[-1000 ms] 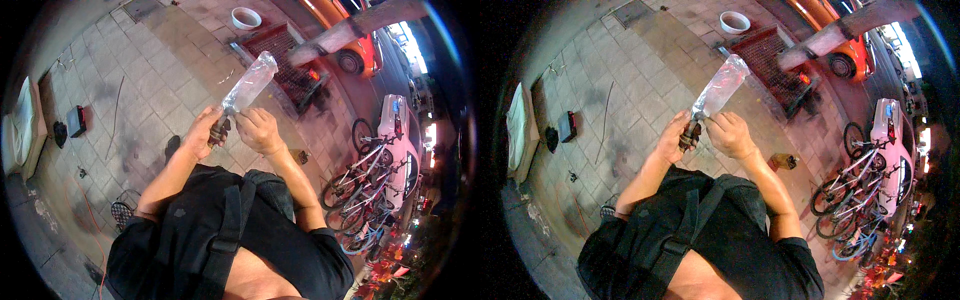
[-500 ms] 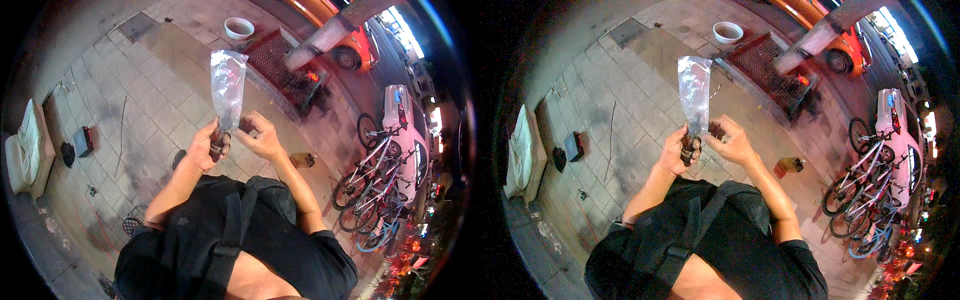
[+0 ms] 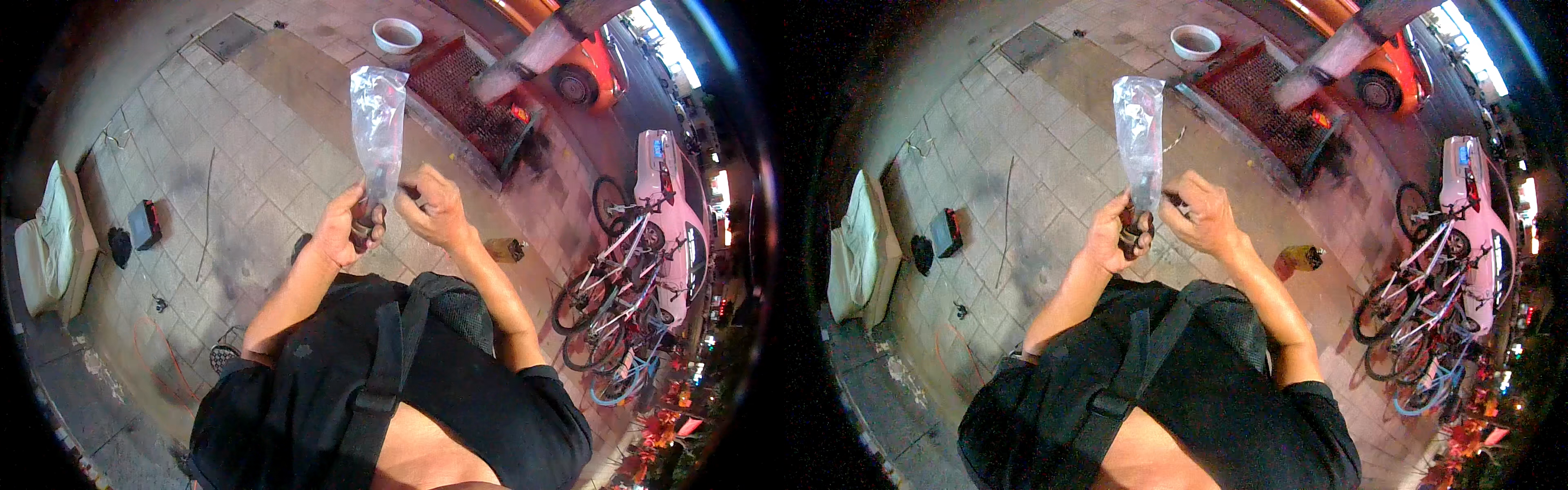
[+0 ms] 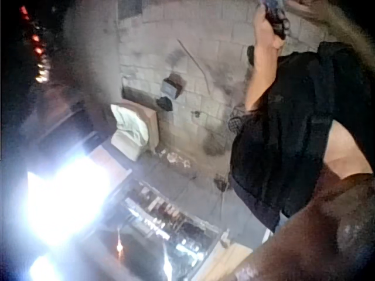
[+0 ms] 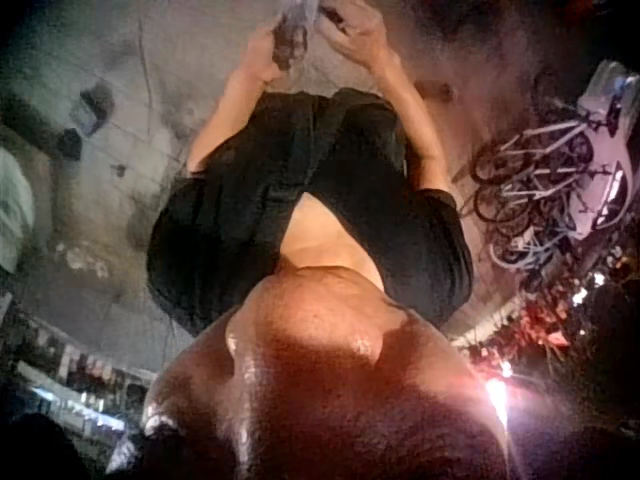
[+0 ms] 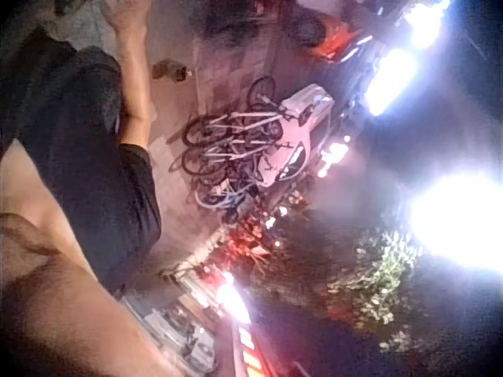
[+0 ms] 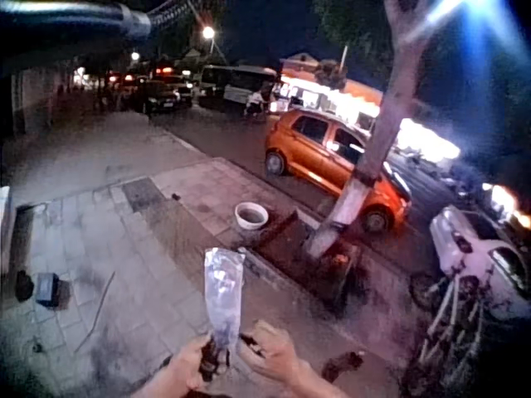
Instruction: The person sits on the sidewalk and assembles a small mechanical component by hand. They pick up a metal part, attach a smaller piece, and then use a grease gun to apply lubricant to the assembly.
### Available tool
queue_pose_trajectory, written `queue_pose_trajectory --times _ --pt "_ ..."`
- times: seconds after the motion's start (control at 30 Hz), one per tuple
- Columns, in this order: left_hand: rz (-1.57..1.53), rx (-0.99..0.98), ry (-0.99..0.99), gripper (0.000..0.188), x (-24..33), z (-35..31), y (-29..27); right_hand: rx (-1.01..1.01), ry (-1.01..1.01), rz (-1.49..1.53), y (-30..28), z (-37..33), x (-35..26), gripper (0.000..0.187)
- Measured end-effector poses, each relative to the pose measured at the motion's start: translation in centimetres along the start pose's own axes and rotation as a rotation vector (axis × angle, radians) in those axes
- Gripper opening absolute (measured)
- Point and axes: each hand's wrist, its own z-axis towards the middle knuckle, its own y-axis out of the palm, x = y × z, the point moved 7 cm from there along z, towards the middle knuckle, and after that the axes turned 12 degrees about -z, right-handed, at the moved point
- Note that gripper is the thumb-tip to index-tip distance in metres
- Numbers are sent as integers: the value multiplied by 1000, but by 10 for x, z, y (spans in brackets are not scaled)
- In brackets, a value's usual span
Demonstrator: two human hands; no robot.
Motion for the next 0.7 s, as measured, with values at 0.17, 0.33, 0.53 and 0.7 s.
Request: queue_pose_trajectory --times 0.17,0.33,0.53,0.7 --pt "-58 -46 4 39 -3 -8 10 -69 77 60 3 -5 9 26" --pt "-135 -29 -43 38 -2 -3 11 -108 158 109 7 -1 4 32" --pt "-117 25 -30 36 -4 -3 9 -60 0 -4 2 2 -9 24" --pt "-143 6 -35 37 -5 -4 10 -16 -18 -20 3 2 -12 18"
